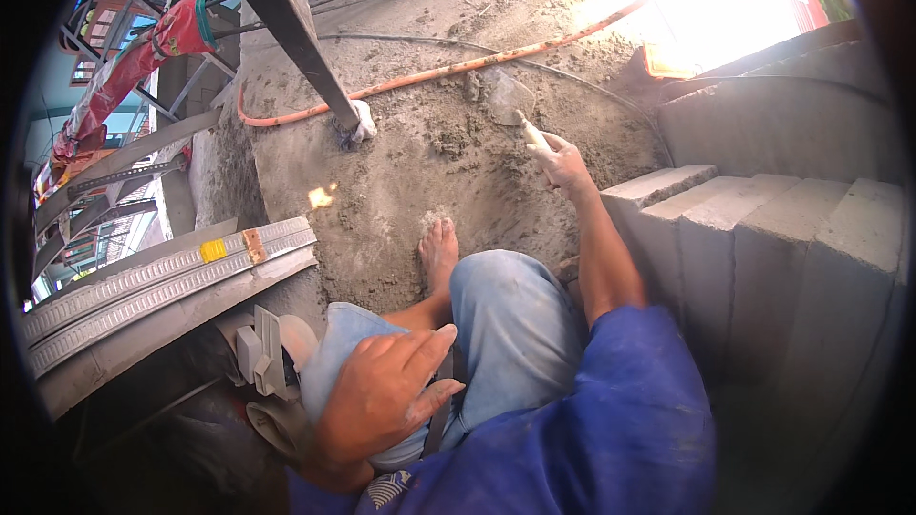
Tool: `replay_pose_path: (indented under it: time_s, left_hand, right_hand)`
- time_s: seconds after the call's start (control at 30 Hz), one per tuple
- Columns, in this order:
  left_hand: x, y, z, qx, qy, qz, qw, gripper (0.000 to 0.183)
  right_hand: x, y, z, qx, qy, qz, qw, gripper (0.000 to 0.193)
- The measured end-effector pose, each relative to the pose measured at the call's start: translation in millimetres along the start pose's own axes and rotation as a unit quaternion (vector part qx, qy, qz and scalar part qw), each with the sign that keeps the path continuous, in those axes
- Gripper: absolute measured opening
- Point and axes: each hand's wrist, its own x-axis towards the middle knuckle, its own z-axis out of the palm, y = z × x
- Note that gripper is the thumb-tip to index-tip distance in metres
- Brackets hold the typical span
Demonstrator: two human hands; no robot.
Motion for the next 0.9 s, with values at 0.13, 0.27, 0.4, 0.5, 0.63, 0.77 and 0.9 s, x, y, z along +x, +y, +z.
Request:
replay_pose_path:
  time_s: [0.13, 0.27, 0.4, 0.5, 0.63, 0.77, 0.9]
  left_hand:
    - [-0.7, -0.2, 0.4, 0.000, 0.010, 0.020, 1.000, 0.058]
    - [-0.6, -3.1, -1.6, 0.003, 0.006, 0.014, 1.000, 0.057]
    - [0.4, -2.7, -2.9, 0.009, -0.001, 0.006, 1.000, 0.056]
    - [0.4, 2.3, -3.2, 0.010, 0.006, 0.024, 1.000, 0.055]
    - [4.1, 5.1, 0.8, 0.007, 0.000, 0.050, 0.999, 0.056]
    - [-1.9, 7.3, 7.5, -0.010, 0.030, 0.031, 0.999, 0.057]
    - [-21.3, 11.9, 20.8, -0.001, 0.064, 0.014, 0.998, 0.054]
  right_hand:
    - [1.2, 0.6, 16.5, 0.023, 0.005, -0.008, 1.000, 0.059]
    - [-14.5, -9.2, 13.3, -0.165, -0.085, -0.019, 0.983, 0.064]
    - [-41.6, -4.5, 8.8, -0.148, -0.102, -0.012, 0.984, 0.065]
    - [-28.0, -10.3, 17.1, -0.050, -0.056, 0.002, 0.997, 0.065]
    - [-24.7, -9.6, 41.6, -0.145, -0.119, 0.020, 0.982, 0.063]
    - [-34.2, 2.2, 62.2, -0.246, -0.216, -0.009, 0.945, 0.061]
    - [-55.2, 19.4, 57.3, -0.172, -0.182, -0.009, 0.968, 0.054]
